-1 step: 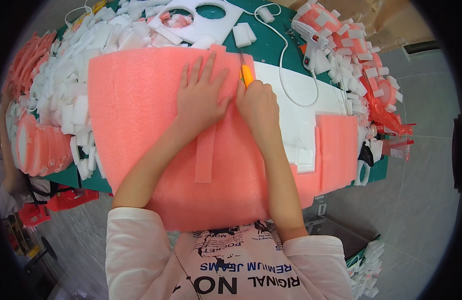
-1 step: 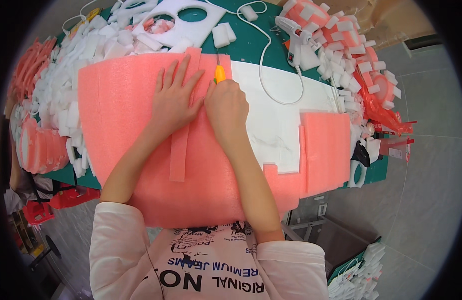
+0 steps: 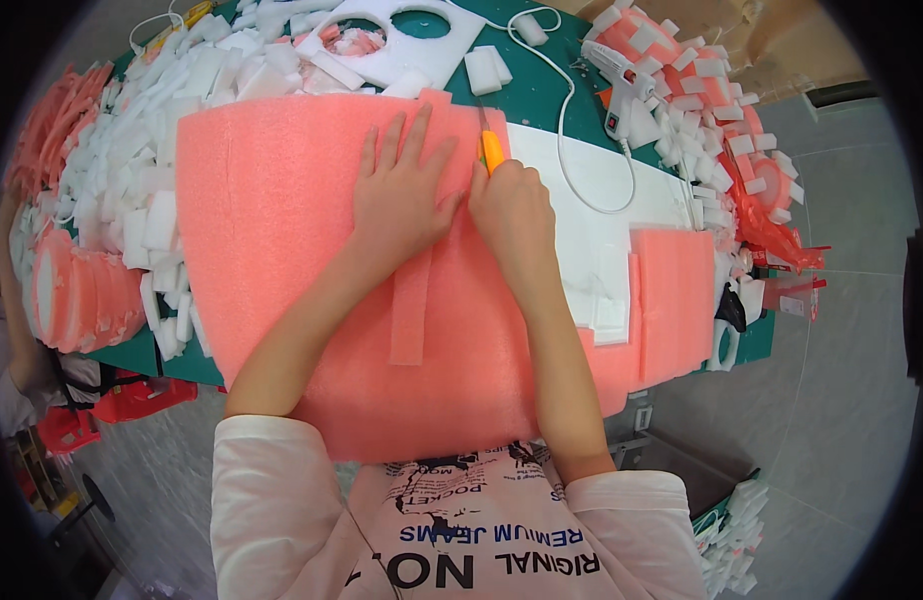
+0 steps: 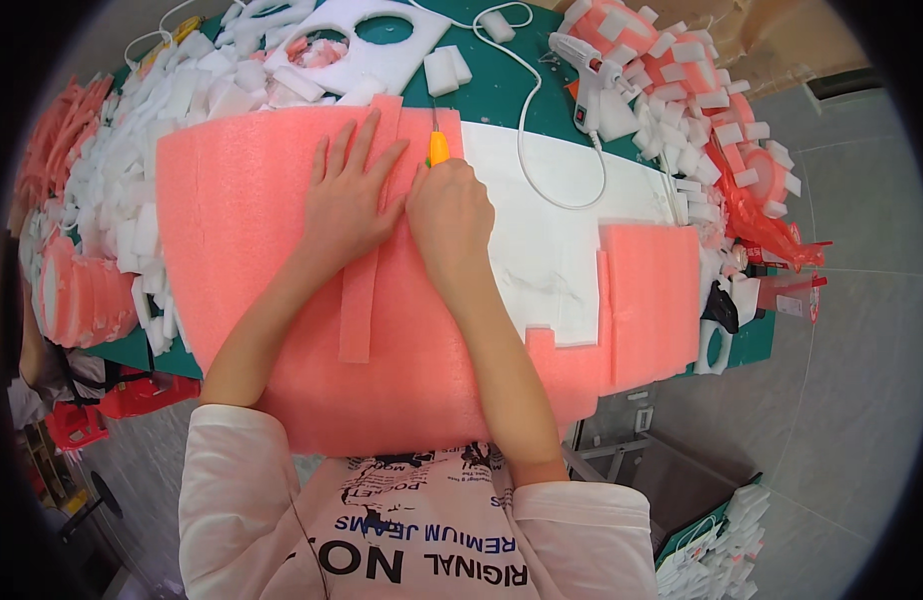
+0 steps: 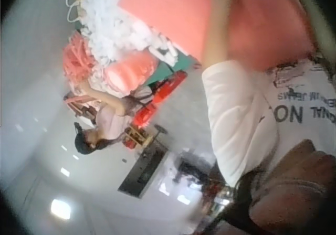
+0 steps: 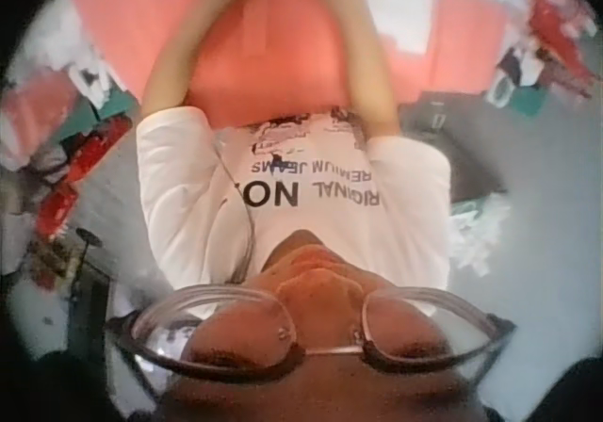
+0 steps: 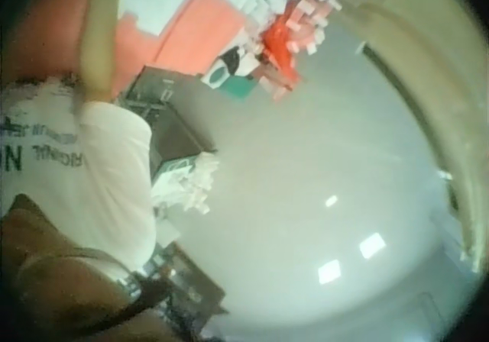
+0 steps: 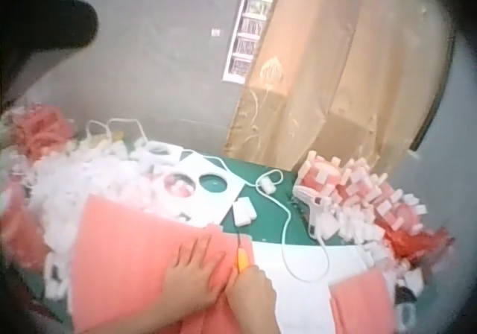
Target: Cutting strips and squares from pink foam sheets using a utility knife.
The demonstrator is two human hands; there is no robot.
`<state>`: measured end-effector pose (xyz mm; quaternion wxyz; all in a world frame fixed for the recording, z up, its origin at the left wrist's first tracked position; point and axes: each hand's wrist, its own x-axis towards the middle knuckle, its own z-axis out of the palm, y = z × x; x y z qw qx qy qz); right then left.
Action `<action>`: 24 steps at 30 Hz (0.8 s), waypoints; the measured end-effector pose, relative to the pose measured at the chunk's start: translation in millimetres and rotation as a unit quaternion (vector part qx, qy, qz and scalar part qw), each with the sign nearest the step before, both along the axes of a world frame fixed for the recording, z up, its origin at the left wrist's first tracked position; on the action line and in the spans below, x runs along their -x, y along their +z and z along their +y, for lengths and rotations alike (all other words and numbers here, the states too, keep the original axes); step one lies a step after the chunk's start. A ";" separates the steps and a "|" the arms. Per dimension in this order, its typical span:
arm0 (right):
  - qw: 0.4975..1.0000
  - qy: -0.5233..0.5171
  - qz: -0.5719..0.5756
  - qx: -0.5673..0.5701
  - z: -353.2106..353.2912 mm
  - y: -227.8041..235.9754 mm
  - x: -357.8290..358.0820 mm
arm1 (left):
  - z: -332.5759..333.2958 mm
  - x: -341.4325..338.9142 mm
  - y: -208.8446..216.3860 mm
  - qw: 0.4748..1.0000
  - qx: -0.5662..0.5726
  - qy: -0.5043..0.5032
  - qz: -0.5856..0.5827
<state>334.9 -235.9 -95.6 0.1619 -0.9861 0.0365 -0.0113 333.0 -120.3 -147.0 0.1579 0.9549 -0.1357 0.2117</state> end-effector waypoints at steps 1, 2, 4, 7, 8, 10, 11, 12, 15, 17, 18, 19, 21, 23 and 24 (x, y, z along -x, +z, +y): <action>1.000 -0.004 0.014 -0.012 0.9 -1.1 0.2 | 0.0 -0.2 -0.5 1.000 0.001 0.002 -0.004; 1.000 -0.005 0.021 -0.023 2.0 -2.3 0.3 | 0.2 -0.4 -1.0 1.000 0.001 0.002 -0.005; 0.999 -0.008 0.028 -0.023 4.1 -4.4 1.2 | -0.1 -0.7 -2.1 1.000 0.007 0.001 -0.009; 0.999 -0.007 0.031 -0.020 5.6 -6.0 3.6 | -0.7 -2.2 -3.1 1.000 0.004 0.006 -0.026; 0.999 -0.004 0.031 -0.018 5.6 -6.0 5.1 | -0.7 -2.1 -3.2 1.000 0.004 0.005 -0.025; 0.999 -0.005 0.032 -0.022 4.2 -5.2 9.5 | 0.1 -1.7 -2.7 1.000 0.002 0.002 -0.021; 0.999 -0.003 0.023 -0.022 3.6 -4.8 12.7 | 0.6 -1.0 -2.3 1.000 0.002 0.002 -0.020; 0.999 -0.005 0.031 -0.025 3.2 -4.3 15.9 | 1.1 -1.1 -1.8 1.000 -0.011 0.003 -0.001; 0.999 -0.007 0.039 -0.020 2.3 -3.7 23.7 | 1.6 -0.4 -1.2 1.000 -0.023 0.003 0.020; 0.999 -0.006 0.030 -0.015 2.8 -4.2 24.7 | 1.6 -0.1 -1.4 1.000 -0.022 0.002 0.021; 0.999 -0.009 0.035 -0.018 3.1 -4.6 23.9 | 1.9 -0.2 -1.5 1.000 -0.025 0.001 0.017; 0.999 -0.007 0.036 -0.020 3.4 -5.1 22.3 | 2.1 -0.3 -1.7 0.999 -0.029 0.004 0.013; 0.999 -0.006 0.037 -0.022 3.1 -5.5 19.0 | 2.0 -0.9 -2.1 1.000 -0.030 0.000 0.010; 0.999 0.009 0.027 -0.013 1.4 -5.0 19.1 | 1.9 -0.4 -2.5 0.999 -0.032 -0.001 0.010; 0.999 0.004 0.033 -0.017 -0.3 -4.3 21.0 | 1.9 -0.7 -2.6 1.000 -0.029 -0.002 0.005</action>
